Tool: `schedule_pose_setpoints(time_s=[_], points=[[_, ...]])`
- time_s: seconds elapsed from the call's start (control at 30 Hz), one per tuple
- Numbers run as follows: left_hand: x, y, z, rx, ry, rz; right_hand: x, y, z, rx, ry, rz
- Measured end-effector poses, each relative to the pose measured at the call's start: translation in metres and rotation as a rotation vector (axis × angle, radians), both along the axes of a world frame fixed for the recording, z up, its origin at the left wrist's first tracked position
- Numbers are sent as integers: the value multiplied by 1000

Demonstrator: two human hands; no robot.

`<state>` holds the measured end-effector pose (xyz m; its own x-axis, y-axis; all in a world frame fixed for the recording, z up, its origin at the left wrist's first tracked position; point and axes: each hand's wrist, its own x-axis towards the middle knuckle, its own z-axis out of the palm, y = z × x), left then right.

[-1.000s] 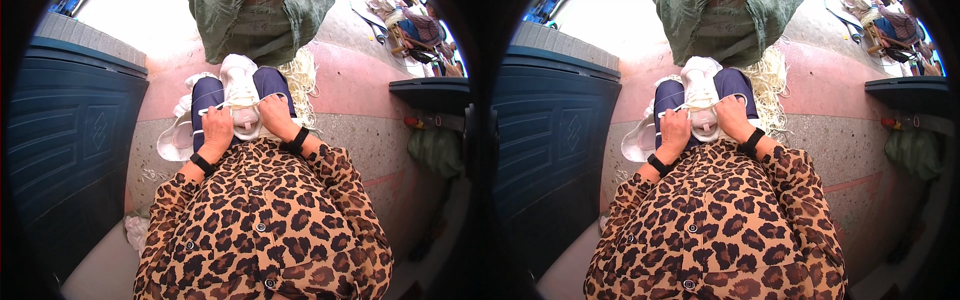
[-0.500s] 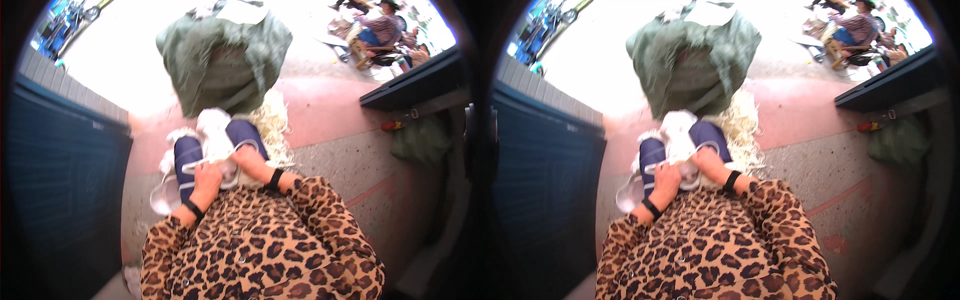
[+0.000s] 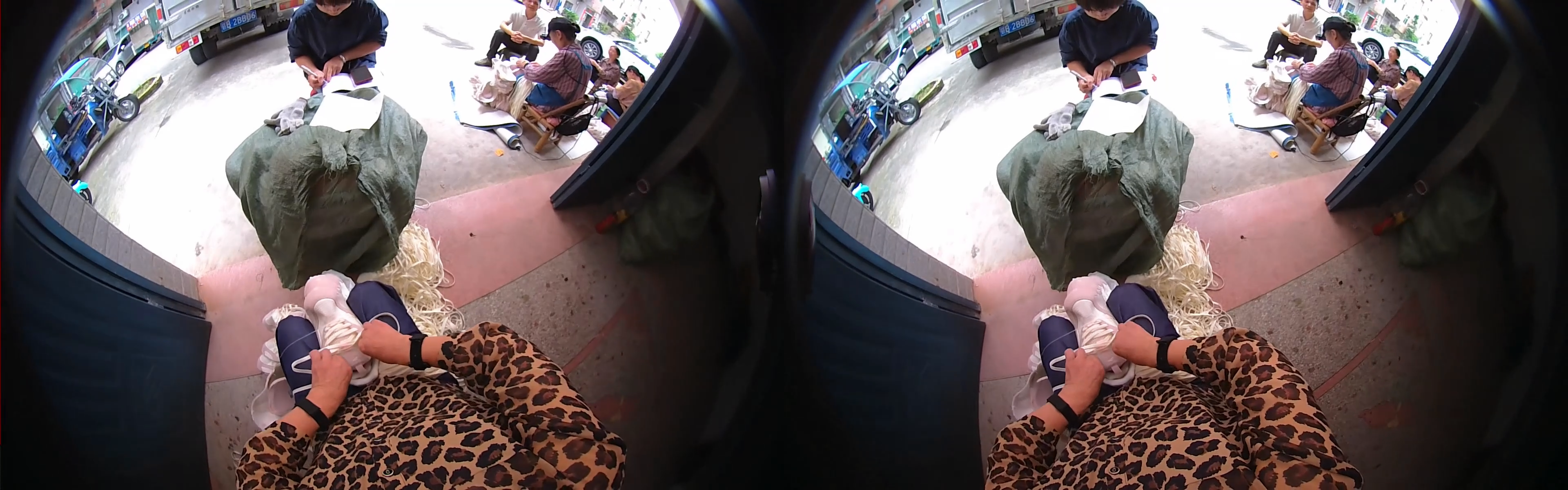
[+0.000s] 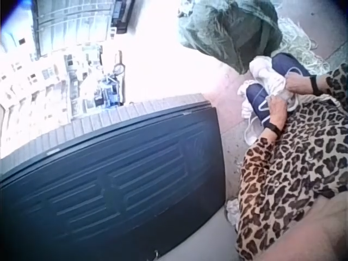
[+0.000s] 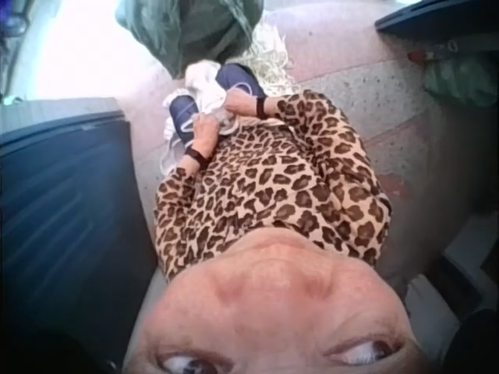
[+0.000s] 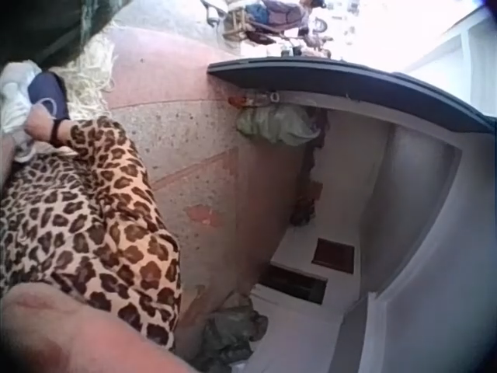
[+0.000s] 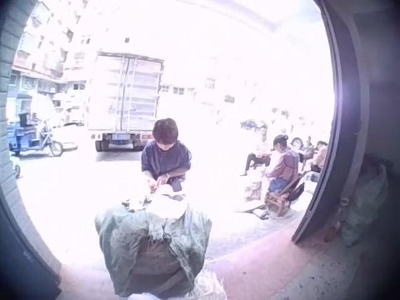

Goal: The recorder is threading long white laces through the eyelets of a white sneaker.

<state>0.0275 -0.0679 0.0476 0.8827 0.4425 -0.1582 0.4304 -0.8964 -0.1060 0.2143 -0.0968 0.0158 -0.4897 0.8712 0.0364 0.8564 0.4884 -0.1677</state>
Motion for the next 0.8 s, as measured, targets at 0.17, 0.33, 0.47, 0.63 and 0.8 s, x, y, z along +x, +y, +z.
schedule_pose_setpoints(time_s=[0.17,0.33,0.47,0.63,0.8], points=[[9,8,1,-28,107,-8,1,0,2,18,1,-5],[-13,7,-7,90,-79,-68,1,-3,3,-9,-33,-21],[-23,8,-14,150,-327,-155,4,-12,7,131,95,-36],[-1,4,-2,-223,-646,120,1,-14,20,147,349,-56],[24,24,20,-641,-998,574,-14,13,31,215,875,-288]])
